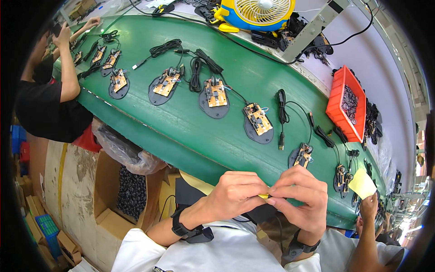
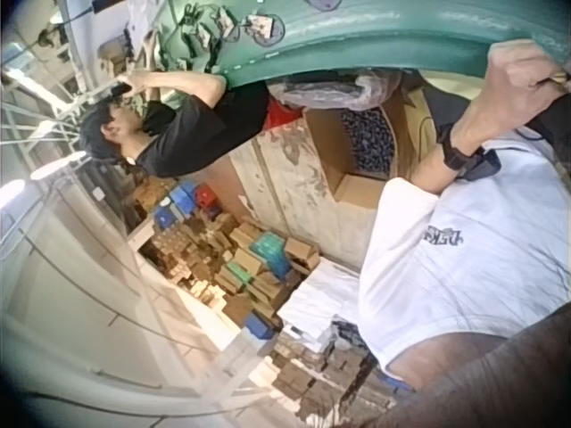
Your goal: Assembling computer mouse components by applying adhesive tape and mounting circuit boards to the base.
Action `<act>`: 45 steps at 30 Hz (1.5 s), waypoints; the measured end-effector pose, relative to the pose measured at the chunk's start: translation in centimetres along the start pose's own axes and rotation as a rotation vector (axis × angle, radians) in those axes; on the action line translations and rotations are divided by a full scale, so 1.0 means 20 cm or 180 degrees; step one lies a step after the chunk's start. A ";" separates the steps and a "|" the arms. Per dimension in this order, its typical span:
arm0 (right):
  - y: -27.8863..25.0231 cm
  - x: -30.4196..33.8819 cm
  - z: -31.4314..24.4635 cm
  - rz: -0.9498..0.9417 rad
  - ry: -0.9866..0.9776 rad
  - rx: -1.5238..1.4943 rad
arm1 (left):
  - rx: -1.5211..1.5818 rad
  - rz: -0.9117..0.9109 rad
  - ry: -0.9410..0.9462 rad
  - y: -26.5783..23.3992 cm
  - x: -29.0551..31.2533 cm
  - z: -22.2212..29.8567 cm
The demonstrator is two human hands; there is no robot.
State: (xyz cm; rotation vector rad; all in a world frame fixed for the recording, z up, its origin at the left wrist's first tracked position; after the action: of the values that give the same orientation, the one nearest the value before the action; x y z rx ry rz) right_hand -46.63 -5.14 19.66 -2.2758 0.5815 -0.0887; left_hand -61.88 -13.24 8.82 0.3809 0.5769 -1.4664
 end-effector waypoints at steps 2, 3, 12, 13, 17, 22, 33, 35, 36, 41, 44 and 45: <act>0.01 -0.01 0.00 0.0076 0.0079 -0.0317 | -0.0030 -0.0009 0.0014 -0.01 0.00 0.00; 0.01 -0.01 0.00 0.0073 0.0079 -0.0320 | -0.0060 -0.0022 0.0027 -0.01 0.00 0.01; 0.02 -0.03 0.01 0.0256 -0.0114 -0.0062 | -0.0004 -0.0048 -0.0127 -0.04 -0.04 0.03; 0.03 -0.03 0.02 0.0379 -0.0160 0.0235 | -0.0010 -0.0050 -0.0129 -0.04 -0.03 0.03; 0.07 -0.05 0.05 0.0599 -0.0470 0.0929 | 0.0153 -0.0270 -0.0853 -0.06 -0.01 0.00; 0.09 -0.07 0.07 0.0776 -0.0639 0.1115 | 0.0240 -0.0037 -0.1010 -0.08 -0.01 -0.01; 0.11 -0.08 0.03 0.0996 -0.0846 0.1493 | -0.0111 -0.0203 -0.1184 -0.11 -0.01 -0.04; 0.13 -0.06 0.00 0.1061 -0.0926 0.1869 | -0.0009 -0.0126 -0.1391 -0.12 -0.03 -0.02; 0.14 -0.05 -0.01 0.1059 -0.0935 0.1869 | 0.0097 -0.0054 -0.1606 -0.13 -0.04 -0.02; 0.06 0.02 0.06 0.1529 -0.0791 0.1993 | -0.0411 -0.0405 -0.1611 -0.16 -0.07 -0.01; -0.03 -0.03 0.07 0.2925 -0.0012 0.1314 | -0.1131 -0.0880 -0.1395 -0.16 -0.04 -0.09; -0.06 -0.05 0.10 0.2308 0.0040 0.1316 | -0.0302 -0.0683 -0.1571 -0.15 -0.03 -0.07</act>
State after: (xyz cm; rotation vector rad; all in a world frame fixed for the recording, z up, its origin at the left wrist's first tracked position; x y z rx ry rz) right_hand -46.53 -2.74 19.28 -1.5645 1.2315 0.1246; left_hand -65.10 -12.18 8.46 -0.1252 0.2916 -1.6567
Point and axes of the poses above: each hand's wrist, its own x-axis away from the middle knuckle, its own y-axis out of the palm, z = x × y, the point moved 1 cm from there along -x, towards the middle knuckle, and after that the axes turned 9 degrees about -z, right-handed, at the moved point
